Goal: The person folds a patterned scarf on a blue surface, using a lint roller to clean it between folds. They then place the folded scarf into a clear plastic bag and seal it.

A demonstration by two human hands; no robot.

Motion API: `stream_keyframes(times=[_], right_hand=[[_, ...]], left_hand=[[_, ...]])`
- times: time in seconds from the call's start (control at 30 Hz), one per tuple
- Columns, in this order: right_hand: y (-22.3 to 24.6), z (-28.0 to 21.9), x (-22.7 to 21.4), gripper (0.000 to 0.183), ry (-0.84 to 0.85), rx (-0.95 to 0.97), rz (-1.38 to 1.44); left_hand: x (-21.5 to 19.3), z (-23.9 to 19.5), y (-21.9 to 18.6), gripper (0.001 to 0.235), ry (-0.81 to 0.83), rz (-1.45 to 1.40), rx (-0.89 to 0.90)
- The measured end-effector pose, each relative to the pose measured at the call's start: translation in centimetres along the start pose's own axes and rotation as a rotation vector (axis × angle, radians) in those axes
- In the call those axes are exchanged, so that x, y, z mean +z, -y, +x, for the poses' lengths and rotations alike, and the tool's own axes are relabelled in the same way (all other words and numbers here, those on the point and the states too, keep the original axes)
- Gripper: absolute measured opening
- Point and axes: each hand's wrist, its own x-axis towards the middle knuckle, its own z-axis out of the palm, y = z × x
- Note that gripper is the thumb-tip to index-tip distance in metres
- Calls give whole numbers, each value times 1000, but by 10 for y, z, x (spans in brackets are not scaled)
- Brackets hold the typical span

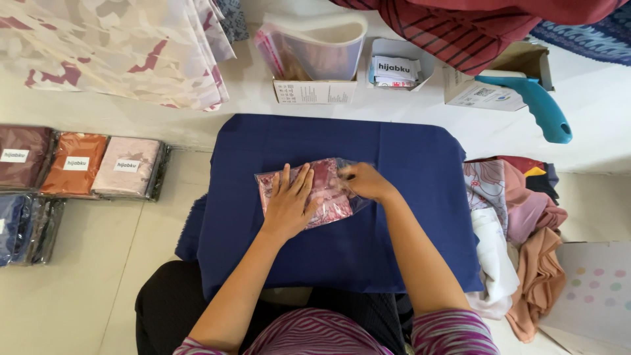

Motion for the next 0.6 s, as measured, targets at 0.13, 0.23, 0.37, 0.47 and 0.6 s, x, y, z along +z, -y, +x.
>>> stream_keyframes(times=[0.13, 0.23, 0.37, 0.47, 0.6], right_hand=[[-21, 1, -8, 21, -174, 44, 170], [-11, -16, -24, 5, -233, 71, 153], [-10, -41, -38, 8, -837, -254, -454], [73, -82, 10, 24, -1011, -664, -650], [52, -63, 84, 46, -518, -702, -851]], left_hand=[[-3, -2, -4, 74, 39, -3, -23], [-7, -2, -7, 72, -43, 50, -35], [5, -3, -3, 67, -215, 137, -110], [9, -3, -5, 63, -207, 155, -165], [26, -7, 0, 59, -150, 125, -175]])
